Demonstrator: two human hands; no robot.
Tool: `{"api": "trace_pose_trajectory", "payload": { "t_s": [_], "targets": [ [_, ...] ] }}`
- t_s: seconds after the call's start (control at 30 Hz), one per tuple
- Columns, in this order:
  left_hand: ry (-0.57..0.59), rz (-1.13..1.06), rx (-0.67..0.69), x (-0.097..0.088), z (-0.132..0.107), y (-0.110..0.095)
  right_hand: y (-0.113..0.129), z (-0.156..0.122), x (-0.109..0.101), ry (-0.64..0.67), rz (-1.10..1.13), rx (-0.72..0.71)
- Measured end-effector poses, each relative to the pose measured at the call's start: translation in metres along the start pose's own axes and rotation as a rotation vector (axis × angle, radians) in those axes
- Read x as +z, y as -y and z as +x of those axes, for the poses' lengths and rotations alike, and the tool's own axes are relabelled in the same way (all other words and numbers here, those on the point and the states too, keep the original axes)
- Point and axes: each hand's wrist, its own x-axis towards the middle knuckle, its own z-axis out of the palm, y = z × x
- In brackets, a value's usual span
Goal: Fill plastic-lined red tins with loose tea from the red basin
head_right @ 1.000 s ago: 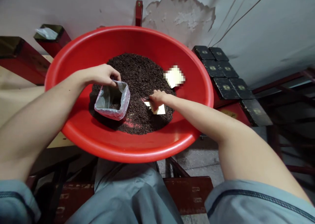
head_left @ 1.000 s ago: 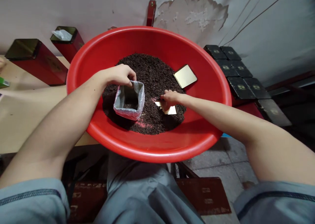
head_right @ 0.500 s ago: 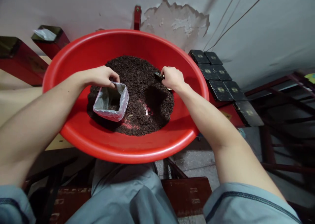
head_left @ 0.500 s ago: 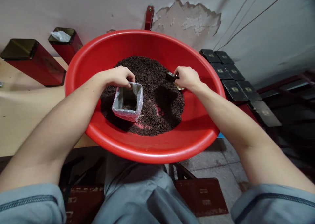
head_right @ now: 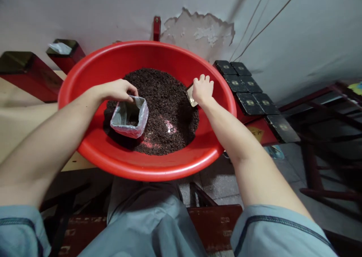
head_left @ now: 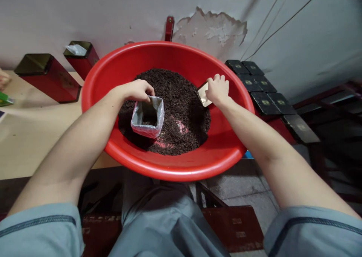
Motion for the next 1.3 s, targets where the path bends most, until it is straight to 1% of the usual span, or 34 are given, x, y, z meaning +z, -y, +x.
{"api": "trace_pose_trajectory", "payload": {
  "t_s": [0.07,0.1,0.13,0.2,0.27,0.3,0.33,0.4,0.43,0.5,0.57,0.63,0.73,0.83,0.9,1.0,1.07,1.1,1.17,1.23,1.3],
  "targets": [
    [0.004,-0.026,-0.008,0.001,-0.001,0.000,0.009,0.000,0.000,-0.032,0.042,-0.078],
    [0.006,-0.040,-0.008,0.001,-0.001,0.000,0.015,-0.001,0.001,-0.017,0.082,-0.139],
    [0.008,-0.051,-0.004,0.002,-0.001,0.001,0.023,-0.004,0.002,0.027,0.128,-0.234],
    [0.010,-0.061,0.004,0.003,0.000,0.001,0.040,-0.019,0.012,0.182,0.224,-0.522],
    [0.006,-0.058,0.008,0.003,0.001,0.002,0.058,-0.045,0.028,0.373,0.292,-0.844],
    [0.004,-0.053,0.011,0.004,0.001,0.003,0.067,-0.061,0.037,0.442,0.305,-0.944],
    [-0.001,-0.048,0.017,0.004,0.002,0.004,0.075,-0.078,0.045,0.513,0.296,-1.013],
    [-0.009,-0.038,0.037,0.004,0.003,0.006,0.087,-0.108,0.059,0.615,0.233,-1.049],
    [-0.010,-0.035,0.049,0.005,0.004,0.007,0.091,-0.119,0.062,0.639,0.204,-1.052],
    [-0.011,-0.038,0.068,0.005,0.004,0.008,0.094,-0.132,0.064,0.630,0.200,-1.062],
    [-0.006,-0.053,0.075,0.005,0.004,0.009,0.092,-0.136,0.063,0.574,0.288,-1.123],
    [-0.003,-0.072,0.079,0.005,0.004,0.009,0.089,-0.137,0.063,0.535,0.397,-1.215],
    [0.000,-0.089,0.087,0.005,0.005,0.008,0.087,-0.138,0.067,0.540,0.480,-1.317],
    [0.012,-0.090,0.075,0.004,0.005,0.007,0.087,-0.139,0.072,0.560,0.506,-1.342],
    [0.021,-0.087,0.065,0.003,0.005,0.006,0.086,-0.133,0.074,0.562,0.511,-1.331],
    [0.019,-0.089,0.067,0.002,0.004,0.005,0.084,-0.113,0.073,0.528,0.500,-1.259],
    [0.012,-0.097,0.074,0.003,0.004,0.005,0.083,-0.093,0.068,0.487,0.489,-1.173],
    [0.010,-0.104,0.079,0.003,0.005,0.006,0.082,-0.082,0.063,0.460,0.493,-1.114],
    [0.006,-0.119,0.087,0.004,0.006,0.006,0.083,-0.063,0.045,0.370,0.534,-0.965],
    [0.007,-0.132,0.096,0.005,0.007,0.006,0.088,-0.049,0.021,0.228,0.610,-0.799],
    [0.011,-0.141,0.108,0.005,0.008,0.007,0.098,-0.042,-0.005,0.074,0.712,-0.636]
  ]
}}
